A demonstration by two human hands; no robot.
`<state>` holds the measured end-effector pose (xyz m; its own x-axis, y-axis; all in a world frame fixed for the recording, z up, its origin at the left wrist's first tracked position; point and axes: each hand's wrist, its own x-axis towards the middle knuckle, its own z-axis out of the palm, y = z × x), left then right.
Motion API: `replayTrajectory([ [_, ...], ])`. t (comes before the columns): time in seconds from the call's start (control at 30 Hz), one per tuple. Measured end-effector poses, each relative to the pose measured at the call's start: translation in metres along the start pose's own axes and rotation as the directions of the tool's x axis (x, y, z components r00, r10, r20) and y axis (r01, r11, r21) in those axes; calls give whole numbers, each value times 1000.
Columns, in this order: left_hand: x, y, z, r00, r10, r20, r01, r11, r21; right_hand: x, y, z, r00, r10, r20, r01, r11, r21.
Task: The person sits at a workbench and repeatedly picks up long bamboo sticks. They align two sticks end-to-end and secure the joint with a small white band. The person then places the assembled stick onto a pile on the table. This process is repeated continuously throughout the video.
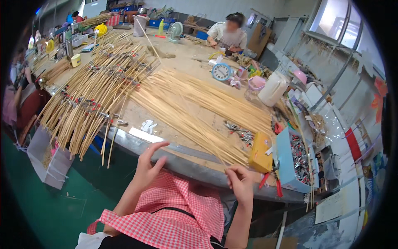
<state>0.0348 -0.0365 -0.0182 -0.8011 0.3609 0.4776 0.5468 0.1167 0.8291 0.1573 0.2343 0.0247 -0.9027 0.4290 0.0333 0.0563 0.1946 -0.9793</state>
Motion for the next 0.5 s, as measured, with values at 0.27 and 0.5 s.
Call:
replayTrajectory([
  [0.27, 12, 23, 5, 970, -235, -66, 123, 706, -698, -26, 5, 55, 972, -171, 164, 149, 980, 135],
  [0.5, -10, -2, 4, 921, -352, -165, 132, 682, -719, -27, 8, 61, 952, -148, 269, 130, 988, 82],
])
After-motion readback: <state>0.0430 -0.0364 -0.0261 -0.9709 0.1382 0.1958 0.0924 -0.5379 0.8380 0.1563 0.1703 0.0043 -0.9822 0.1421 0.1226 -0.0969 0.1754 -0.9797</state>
